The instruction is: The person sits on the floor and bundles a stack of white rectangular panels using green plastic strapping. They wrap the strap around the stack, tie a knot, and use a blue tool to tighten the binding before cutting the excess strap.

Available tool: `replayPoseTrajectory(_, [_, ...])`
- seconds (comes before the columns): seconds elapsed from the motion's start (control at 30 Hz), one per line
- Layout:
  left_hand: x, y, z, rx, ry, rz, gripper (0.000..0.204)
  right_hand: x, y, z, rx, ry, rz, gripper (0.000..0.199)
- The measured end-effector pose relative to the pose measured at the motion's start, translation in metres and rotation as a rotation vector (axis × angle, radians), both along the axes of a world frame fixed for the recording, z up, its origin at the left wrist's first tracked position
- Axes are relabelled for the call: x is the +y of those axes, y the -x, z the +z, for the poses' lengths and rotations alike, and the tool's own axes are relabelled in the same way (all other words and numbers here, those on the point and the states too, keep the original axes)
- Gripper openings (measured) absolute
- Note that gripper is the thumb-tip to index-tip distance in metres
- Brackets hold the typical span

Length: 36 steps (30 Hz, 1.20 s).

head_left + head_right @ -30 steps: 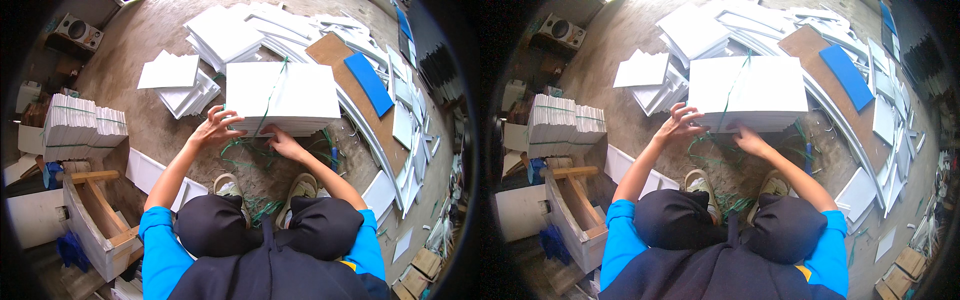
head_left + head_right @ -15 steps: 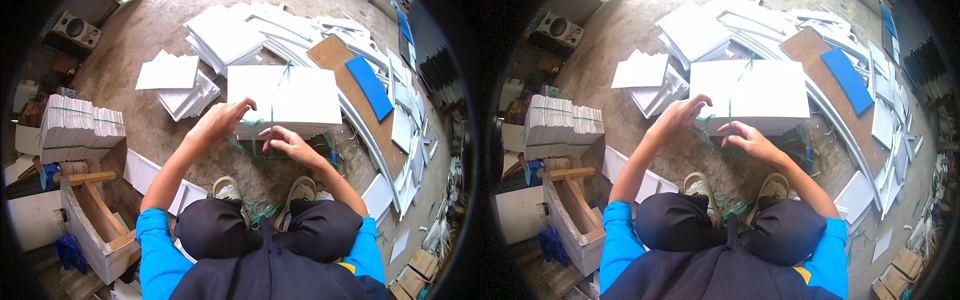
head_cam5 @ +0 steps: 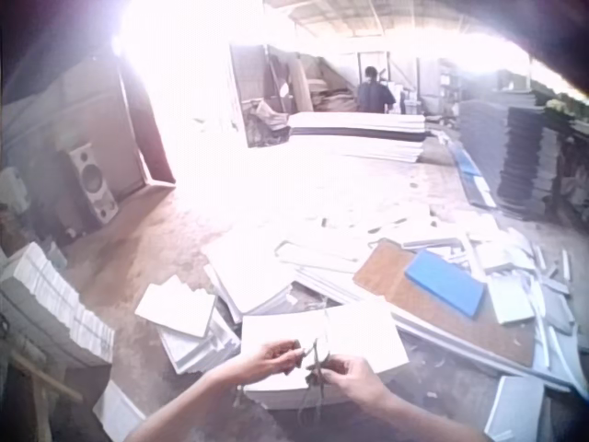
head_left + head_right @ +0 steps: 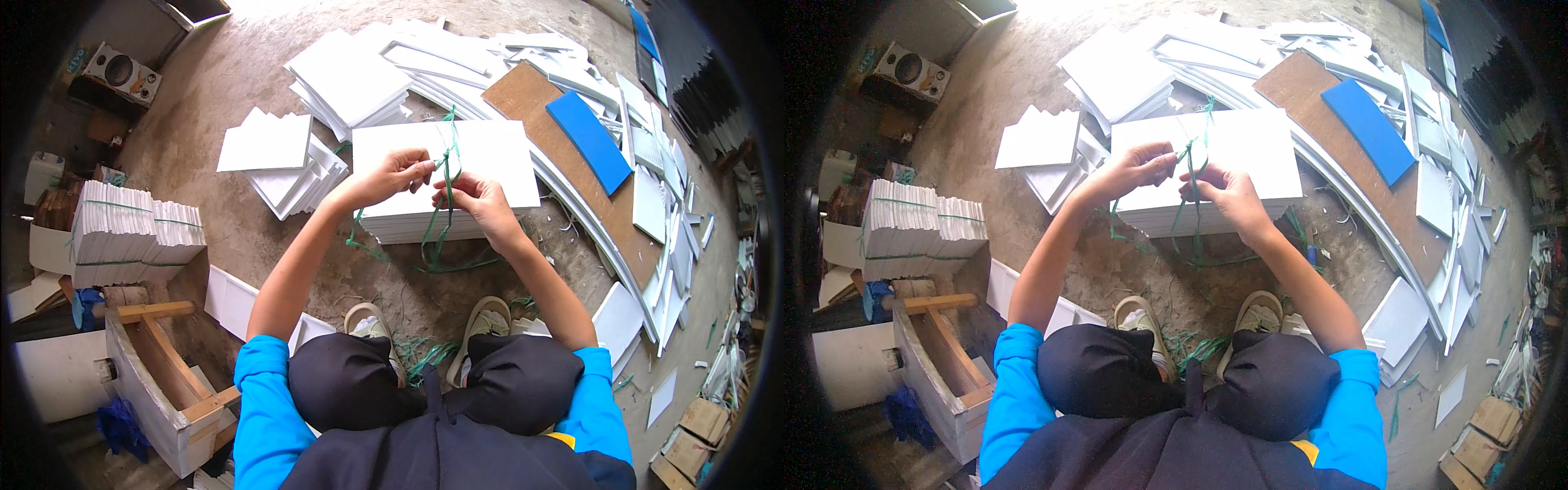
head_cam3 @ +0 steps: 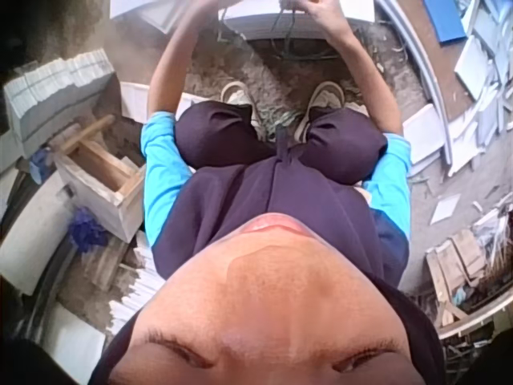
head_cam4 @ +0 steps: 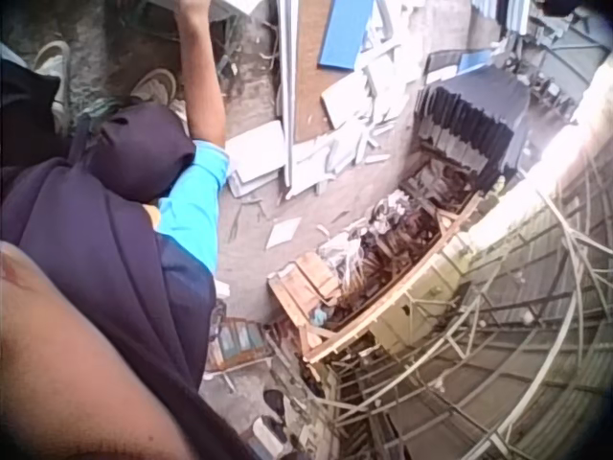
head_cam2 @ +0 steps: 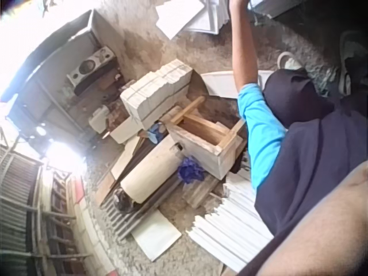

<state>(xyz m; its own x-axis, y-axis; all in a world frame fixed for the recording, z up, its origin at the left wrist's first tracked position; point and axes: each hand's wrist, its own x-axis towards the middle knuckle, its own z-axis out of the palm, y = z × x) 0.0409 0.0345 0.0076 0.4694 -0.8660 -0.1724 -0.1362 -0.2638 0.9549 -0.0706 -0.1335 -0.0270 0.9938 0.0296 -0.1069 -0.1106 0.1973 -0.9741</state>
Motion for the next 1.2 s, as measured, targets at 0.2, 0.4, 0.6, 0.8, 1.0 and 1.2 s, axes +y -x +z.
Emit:
replayPoseTrajectory(0.2, [0.0,0.009,-0.019,0.285,-0.031,0.168,0.027,-0.004,0.01,0.013,0.248,-0.469,0.014,0.052])
replayPoseTrajectory(0.4, [0.003,0.017,-0.011,0.516,-0.001,0.214,0.034,-0.002,0.018,0.022,0.023,-0.176,0.022,0.064])
replayPoseTrajectory(0.6, [0.003,0.017,-0.022,0.504,0.025,0.299,0.029,0.001,0.012,0.016,-0.1,-0.059,0.081,0.042])
replayPoseTrajectory(0.8, [0.004,0.009,-0.035,0.4,0.039,0.212,0.025,0.004,0.013,0.01,-0.134,0.16,-0.02,0.023])
replayPoseTrajectory(1.0, [-0.011,0.005,-0.029,0.434,0.058,0.323,0.024,0.009,0.02,0.029,-0.328,0.611,-0.186,0.019])
replayPoseTrajectory(1.2, [-0.035,-0.006,-0.027,0.84,0.472,0.152,0.028,0.001,0.032,0.019,-0.314,0.431,-0.16,0.022])
